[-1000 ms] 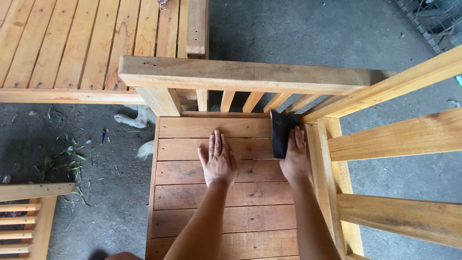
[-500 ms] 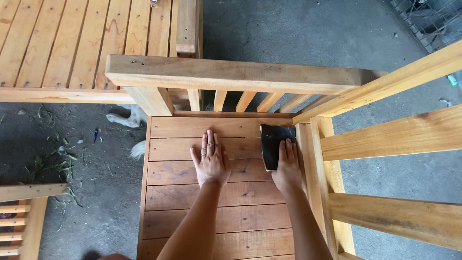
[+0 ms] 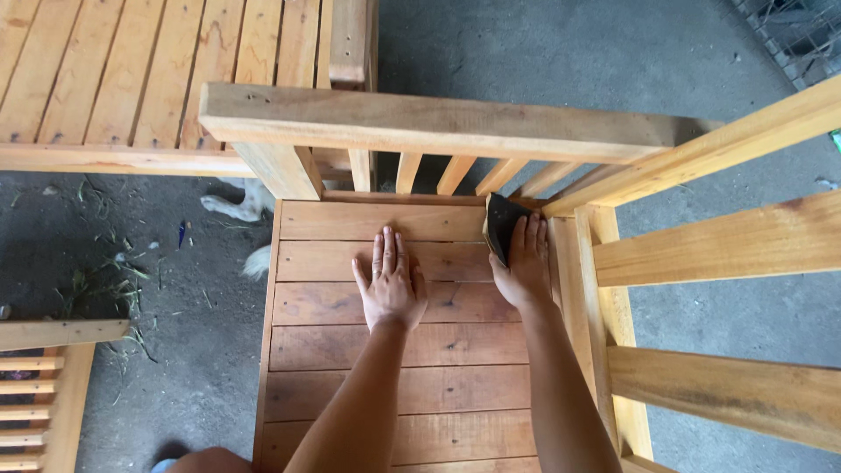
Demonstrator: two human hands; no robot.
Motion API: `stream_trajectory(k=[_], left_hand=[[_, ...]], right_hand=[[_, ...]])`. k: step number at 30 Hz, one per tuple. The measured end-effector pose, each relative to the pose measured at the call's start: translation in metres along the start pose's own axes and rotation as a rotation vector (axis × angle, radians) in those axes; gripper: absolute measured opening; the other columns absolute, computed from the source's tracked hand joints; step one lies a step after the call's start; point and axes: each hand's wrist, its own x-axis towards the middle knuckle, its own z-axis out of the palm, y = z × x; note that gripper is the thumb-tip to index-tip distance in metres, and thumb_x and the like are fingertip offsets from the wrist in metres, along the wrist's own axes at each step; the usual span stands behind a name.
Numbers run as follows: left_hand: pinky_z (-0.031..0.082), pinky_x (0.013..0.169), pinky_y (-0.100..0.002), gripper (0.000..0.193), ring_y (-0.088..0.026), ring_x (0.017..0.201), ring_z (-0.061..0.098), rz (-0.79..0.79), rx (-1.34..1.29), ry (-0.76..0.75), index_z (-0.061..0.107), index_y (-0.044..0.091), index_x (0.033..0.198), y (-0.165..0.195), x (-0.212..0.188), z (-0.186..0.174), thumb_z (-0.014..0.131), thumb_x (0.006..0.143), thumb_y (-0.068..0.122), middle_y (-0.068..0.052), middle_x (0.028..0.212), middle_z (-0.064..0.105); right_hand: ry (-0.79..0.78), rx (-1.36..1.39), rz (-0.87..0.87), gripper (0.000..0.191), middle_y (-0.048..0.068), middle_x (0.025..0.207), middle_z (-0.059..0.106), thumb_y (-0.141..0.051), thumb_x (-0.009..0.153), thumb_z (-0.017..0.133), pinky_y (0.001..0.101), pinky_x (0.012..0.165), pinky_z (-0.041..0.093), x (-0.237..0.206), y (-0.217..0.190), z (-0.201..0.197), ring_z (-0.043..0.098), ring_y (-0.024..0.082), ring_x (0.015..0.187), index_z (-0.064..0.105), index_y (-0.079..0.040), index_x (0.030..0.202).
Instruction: The person sands the wooden seat of a chair using a sanding block, rubbing it back and forth across the slats while steadying the seat with the other hand. They work over different areas of the seat throughout the clip, occasionally repositioning the block in their hand.
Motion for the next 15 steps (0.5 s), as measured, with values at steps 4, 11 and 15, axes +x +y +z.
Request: stream_trajectory(k=[4, 11, 15], left_hand=[[0.001, 0.122, -0.060, 0.073, -0.018, 0.157, 0.008, 0.000, -0.009, -0.005, 0.018, 0.011, 0.162, 0.000, -0.005, -0.001, 0.038, 0.097, 0.038, -0.003, 0.172, 0.007], [0.001, 0.120, -0.060, 0.074, -0.019, 0.154, 0.008, 0.019, 0.004, 0.038, 0.016, 0.010, 0.161, 0.001, 0.000, -0.005, 0.037, 0.096, 0.037, -0.004, 0.170, 0.007], [0.001, 0.122, -0.059, 0.074, -0.018, 0.157, 0.008, 0.017, 0.011, 0.000, 0.017, 0.009, 0.162, 0.001, -0.003, -0.005, 0.036, 0.097, 0.037, -0.004, 0.172, 0.008]], right_hand=[[-0.083, -0.044, 0.038, 0.082, 0.030, 0.169, 0.012, -0.023, 0.091, 0.054, 0.0499, 0.128, 0.014, -0.016, 0.004, 0.004, 0.011, 0.047, 0.156, 0.019, 0.007, 0.159], [-0.182, -0.059, 0.024, 0.078, 0.026, 0.170, 0.006, -0.015, 0.091, 0.049, 0.0465, 0.123, 0.013, -0.002, 0.001, -0.010, 0.010, 0.042, 0.153, 0.016, 0.006, 0.158], [-0.106, 0.090, 0.030, 0.071, 0.023, 0.169, 0.019, -0.020, 0.096, 0.049, 0.0436, 0.129, 0.017, 0.007, 0.015, -0.014, 0.015, 0.040, 0.158, 0.026, 0.002, 0.160]])
